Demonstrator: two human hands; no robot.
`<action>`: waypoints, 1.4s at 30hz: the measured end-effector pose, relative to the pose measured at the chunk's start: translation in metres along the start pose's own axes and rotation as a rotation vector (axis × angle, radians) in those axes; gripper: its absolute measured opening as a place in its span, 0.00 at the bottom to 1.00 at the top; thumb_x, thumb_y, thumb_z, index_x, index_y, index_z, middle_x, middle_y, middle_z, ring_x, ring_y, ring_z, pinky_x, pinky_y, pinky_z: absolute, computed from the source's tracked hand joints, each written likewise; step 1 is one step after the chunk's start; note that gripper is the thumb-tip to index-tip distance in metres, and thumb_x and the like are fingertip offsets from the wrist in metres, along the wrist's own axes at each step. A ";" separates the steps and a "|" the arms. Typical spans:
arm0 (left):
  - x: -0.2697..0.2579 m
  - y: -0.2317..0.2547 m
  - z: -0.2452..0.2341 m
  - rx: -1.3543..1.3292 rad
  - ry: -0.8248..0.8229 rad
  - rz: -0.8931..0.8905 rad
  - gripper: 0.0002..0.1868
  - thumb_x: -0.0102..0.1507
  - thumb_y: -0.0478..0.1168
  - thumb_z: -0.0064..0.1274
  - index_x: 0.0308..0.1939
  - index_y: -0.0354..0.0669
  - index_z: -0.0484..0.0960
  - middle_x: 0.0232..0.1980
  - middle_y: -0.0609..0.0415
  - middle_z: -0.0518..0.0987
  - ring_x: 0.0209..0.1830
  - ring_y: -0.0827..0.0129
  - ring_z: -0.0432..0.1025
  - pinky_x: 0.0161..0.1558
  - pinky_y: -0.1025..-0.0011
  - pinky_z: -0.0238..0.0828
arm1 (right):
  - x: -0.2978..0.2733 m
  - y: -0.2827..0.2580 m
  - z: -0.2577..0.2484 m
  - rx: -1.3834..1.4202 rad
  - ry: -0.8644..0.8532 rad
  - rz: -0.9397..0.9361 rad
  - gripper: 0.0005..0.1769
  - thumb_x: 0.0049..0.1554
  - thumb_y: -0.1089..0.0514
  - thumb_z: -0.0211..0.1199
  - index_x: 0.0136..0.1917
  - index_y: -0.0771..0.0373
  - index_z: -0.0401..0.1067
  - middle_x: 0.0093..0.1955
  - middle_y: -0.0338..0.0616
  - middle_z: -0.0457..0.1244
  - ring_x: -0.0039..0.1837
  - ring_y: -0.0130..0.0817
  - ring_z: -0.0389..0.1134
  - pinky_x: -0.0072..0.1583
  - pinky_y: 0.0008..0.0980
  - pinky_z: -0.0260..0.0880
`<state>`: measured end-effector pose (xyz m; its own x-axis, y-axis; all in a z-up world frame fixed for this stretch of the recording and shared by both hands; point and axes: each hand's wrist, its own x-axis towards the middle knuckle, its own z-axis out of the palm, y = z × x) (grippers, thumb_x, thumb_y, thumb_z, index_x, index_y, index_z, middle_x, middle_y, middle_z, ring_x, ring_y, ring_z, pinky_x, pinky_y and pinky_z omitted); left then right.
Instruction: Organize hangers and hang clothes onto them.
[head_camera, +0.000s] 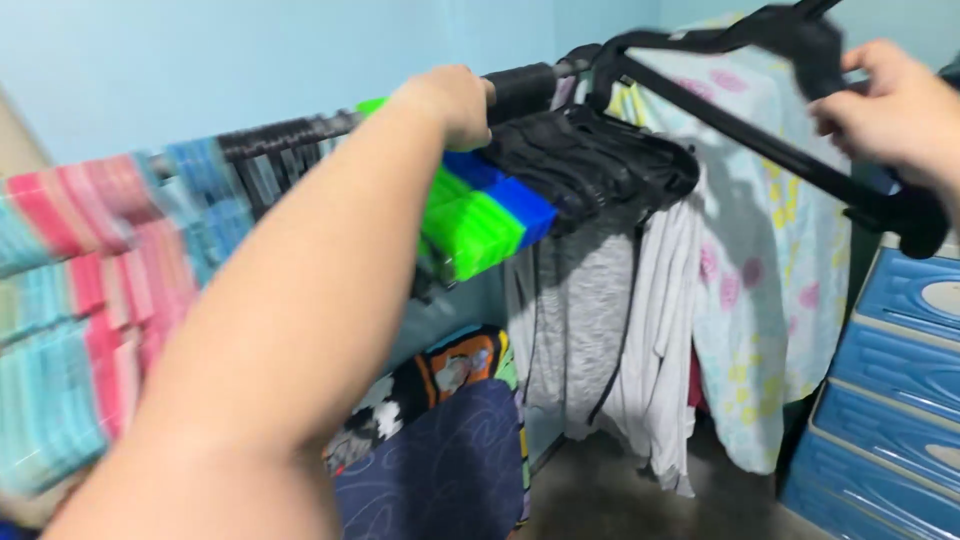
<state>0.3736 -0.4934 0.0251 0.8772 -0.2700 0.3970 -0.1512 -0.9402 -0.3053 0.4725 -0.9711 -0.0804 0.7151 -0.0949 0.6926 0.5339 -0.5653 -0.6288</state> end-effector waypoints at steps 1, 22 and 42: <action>0.016 0.011 0.006 -0.008 -0.028 -0.020 0.28 0.60 0.47 0.57 0.65 0.57 0.78 0.65 0.45 0.77 0.64 0.50 0.71 0.65 0.55 0.68 | 0.003 0.004 0.003 -0.035 -0.064 0.018 0.17 0.64 0.61 0.63 0.64 0.61 0.65 0.40 0.46 0.65 0.34 0.30 0.62 0.35 0.31 0.61; 0.042 0.112 0.112 0.149 -0.360 0.193 0.46 0.57 0.71 0.55 0.75 0.60 0.66 0.80 0.53 0.59 0.80 0.54 0.53 0.73 0.46 0.52 | 0.118 -0.016 0.144 -0.330 -0.203 -0.122 0.22 0.56 0.58 0.69 0.64 0.58 0.75 0.40 0.46 0.72 0.39 0.33 0.70 0.44 0.34 0.66; 0.070 0.135 0.100 0.081 -0.261 0.027 0.61 0.51 0.67 0.67 0.80 0.57 0.51 0.82 0.58 0.52 0.76 0.56 0.58 0.67 0.46 0.57 | 0.091 -0.008 0.014 -0.033 -0.404 0.097 0.07 0.64 0.58 0.62 0.53 0.62 0.71 0.38 0.42 0.64 0.33 0.28 0.58 0.34 0.31 0.57</action>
<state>0.4600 -0.6182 -0.0750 0.9626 -0.2224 0.1546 -0.1485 -0.9107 -0.3856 0.5398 -0.9634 -0.0171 0.8843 0.1764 0.4323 0.4455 -0.5961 -0.6680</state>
